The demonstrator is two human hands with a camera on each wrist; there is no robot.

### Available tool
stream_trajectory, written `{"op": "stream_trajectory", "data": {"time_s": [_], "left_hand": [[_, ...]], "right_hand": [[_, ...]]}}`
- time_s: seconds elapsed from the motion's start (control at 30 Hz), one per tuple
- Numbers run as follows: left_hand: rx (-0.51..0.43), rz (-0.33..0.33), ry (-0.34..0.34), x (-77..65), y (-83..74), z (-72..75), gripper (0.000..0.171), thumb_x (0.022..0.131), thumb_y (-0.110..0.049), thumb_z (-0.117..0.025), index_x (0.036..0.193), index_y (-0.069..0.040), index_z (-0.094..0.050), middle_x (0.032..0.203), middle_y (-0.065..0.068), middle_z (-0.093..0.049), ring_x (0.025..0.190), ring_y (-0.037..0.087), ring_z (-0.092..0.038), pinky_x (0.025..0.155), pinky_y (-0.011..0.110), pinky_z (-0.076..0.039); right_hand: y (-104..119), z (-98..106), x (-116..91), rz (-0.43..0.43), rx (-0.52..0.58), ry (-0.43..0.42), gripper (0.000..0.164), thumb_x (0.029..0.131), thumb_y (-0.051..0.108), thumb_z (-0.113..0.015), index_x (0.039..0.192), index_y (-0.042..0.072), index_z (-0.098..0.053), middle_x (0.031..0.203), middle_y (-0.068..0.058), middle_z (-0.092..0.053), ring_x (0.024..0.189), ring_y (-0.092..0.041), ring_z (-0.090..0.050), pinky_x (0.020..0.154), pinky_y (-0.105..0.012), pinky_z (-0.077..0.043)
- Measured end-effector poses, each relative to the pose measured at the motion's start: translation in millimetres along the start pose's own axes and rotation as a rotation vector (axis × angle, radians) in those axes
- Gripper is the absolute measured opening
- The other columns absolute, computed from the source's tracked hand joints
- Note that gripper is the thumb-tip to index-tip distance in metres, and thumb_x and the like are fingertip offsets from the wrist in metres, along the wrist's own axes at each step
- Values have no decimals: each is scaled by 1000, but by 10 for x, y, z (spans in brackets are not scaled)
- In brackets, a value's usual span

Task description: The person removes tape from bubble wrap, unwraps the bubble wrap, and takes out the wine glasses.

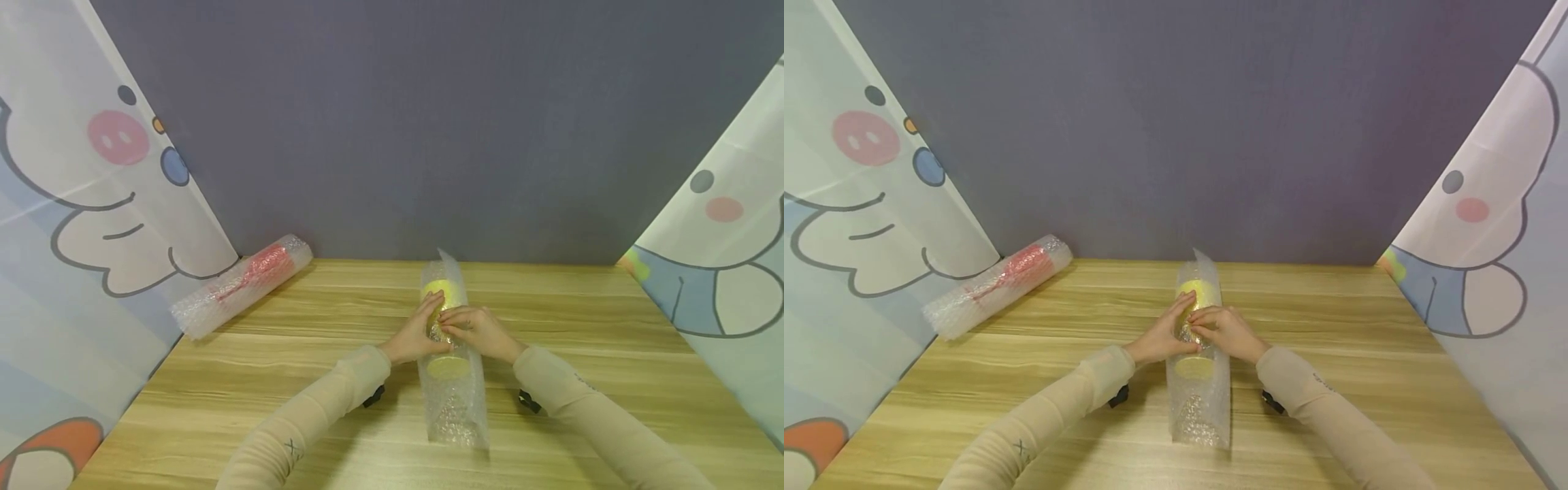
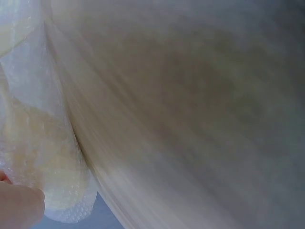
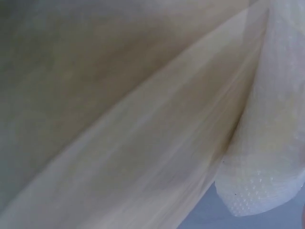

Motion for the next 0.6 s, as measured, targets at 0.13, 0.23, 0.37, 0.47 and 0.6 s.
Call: {"op": "stream_trajectory", "data": {"time_s": [0.13, 0.23, 0.37, 0.47, 0.6], "left_hand": [[-1, 1, 1, 5, 6, 5, 98, 74, -27, -75, 148, -17, -11, 155, -9, -1, 142, 16, 5, 111, 57, -10], [-7, 5, -1, 5, 7, 13, 98, 74, -27, -75, 148, -18, -11, 155, -10, -1, 142, 15, 5, 111, 57, -10], [-19, 5, -4, 0, -6, 18, 98, 75, -27, -75, 148, -18, -11, 155, -10, -2, 142, 14, 5, 112, 55, -10], [-20, 9, -5, 1, -8, 12, 97, 75, -28, -75, 148, -18, -12, 155, -10, -2, 142, 15, 5, 112, 56, -10], [-23, 16, -1, -4, -4, 1, 96, 76, -29, -74, 148, -20, -11, 154, -12, -1, 142, 15, 6, 111, 58, -11]], "right_hand": [[6, 3, 27, 30, -17, -17, 14, 81, 8, -67, 94, 4, -71, 100, -6, -70, 96, -23, -64, 86, -36, -52], [7, 7, 45, 44, -26, -27, 13, 81, 7, -67, 93, 5, -70, 97, -4, -70, 93, -21, -64, 84, -35, -53], [-14, 4, 44, 20, -5, -32, 12, 81, 5, -66, 93, 5, -69, 97, -4, -69, 94, -21, -64, 85, -36, -53], [-37, -3, 30, -35, 53, -30, 12, 83, 6, -64, 94, 6, -68, 100, -4, -69, 99, -23, -63, 90, -38, -50], [-55, -5, 9, -111, 147, -25, 12, 85, 9, -63, 95, 6, -68, 103, -4, -68, 104, -25, -61, 94, -39, -48]]}}
Point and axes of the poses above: each hand's wrist, its own x-axis towards the middle knuckle, its own z-axis out of the back of the hand, y = z × x, the point moved 3 cm from there along x, towards the middle knuckle
